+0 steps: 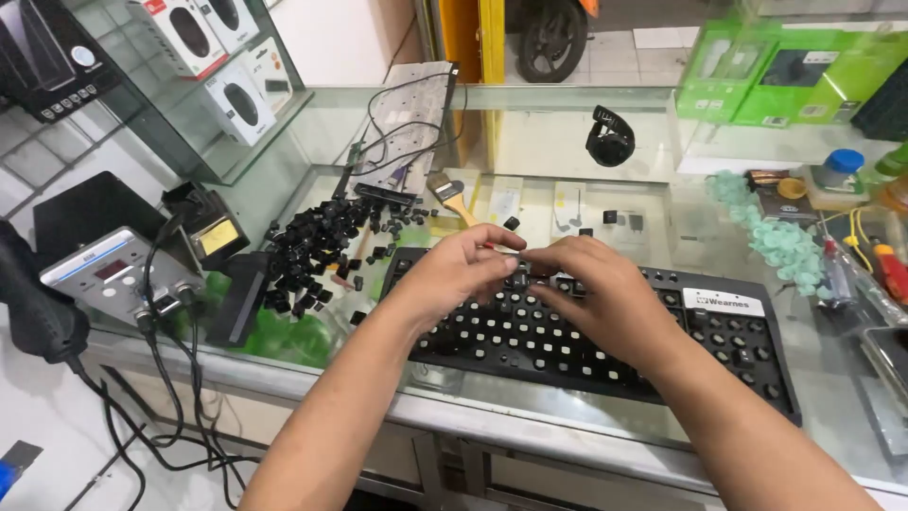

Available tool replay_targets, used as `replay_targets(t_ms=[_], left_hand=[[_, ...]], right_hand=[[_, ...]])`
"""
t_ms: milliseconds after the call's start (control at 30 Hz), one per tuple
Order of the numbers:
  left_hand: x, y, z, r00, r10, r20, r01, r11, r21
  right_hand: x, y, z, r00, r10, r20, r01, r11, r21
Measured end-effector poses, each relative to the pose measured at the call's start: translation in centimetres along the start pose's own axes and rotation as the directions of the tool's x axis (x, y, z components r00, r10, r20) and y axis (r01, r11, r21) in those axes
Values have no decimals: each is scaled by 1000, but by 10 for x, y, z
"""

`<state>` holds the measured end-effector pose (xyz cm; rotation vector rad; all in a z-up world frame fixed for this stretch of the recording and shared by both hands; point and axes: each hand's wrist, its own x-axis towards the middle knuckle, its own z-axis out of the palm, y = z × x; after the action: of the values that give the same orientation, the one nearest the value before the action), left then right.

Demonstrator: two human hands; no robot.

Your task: Manually attaching individual keycaps to a keyboard base by pressing them onto the switches.

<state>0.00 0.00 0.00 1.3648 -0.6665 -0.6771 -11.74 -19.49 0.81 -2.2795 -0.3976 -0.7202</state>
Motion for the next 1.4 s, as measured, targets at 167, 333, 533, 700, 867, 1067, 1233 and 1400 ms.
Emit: replay_targets(t_ms=[167,333,533,700,867,1067,1233,1400], left_hand=[[13,-14,5,998,51,-32,-51,999,1],[21,-18,14,984,98,-148,-84,992,99],[22,-1,27,959,160,-236,-28,878,479],[49,-31,-7,910,360,-206,-57,601,797],[39,-31,-12,962,224,-155,17,520,854],[38,-35,-18,985,133,-112,34,484,875],[38,-30,-17,989,88,-118,60,488,871],[36,-27,-18,993,66,-102,56,495,867]], right_hand=[[-1,4,3,997,71,-22,-68,992,104],[-2,10,8,986,160,-52,-149,974,172],[-5,16,-1,964,241,-108,-219,958,183],[-7,43,-35,935,247,-255,-240,969,59],[-9,38,-79,888,310,-340,-329,944,2],[-64,42,-105,788,388,-478,-481,873,-83],[-129,26,-107,733,483,-478,-642,724,-253],[-156,-3,-99,642,655,-399,-760,612,-218]])
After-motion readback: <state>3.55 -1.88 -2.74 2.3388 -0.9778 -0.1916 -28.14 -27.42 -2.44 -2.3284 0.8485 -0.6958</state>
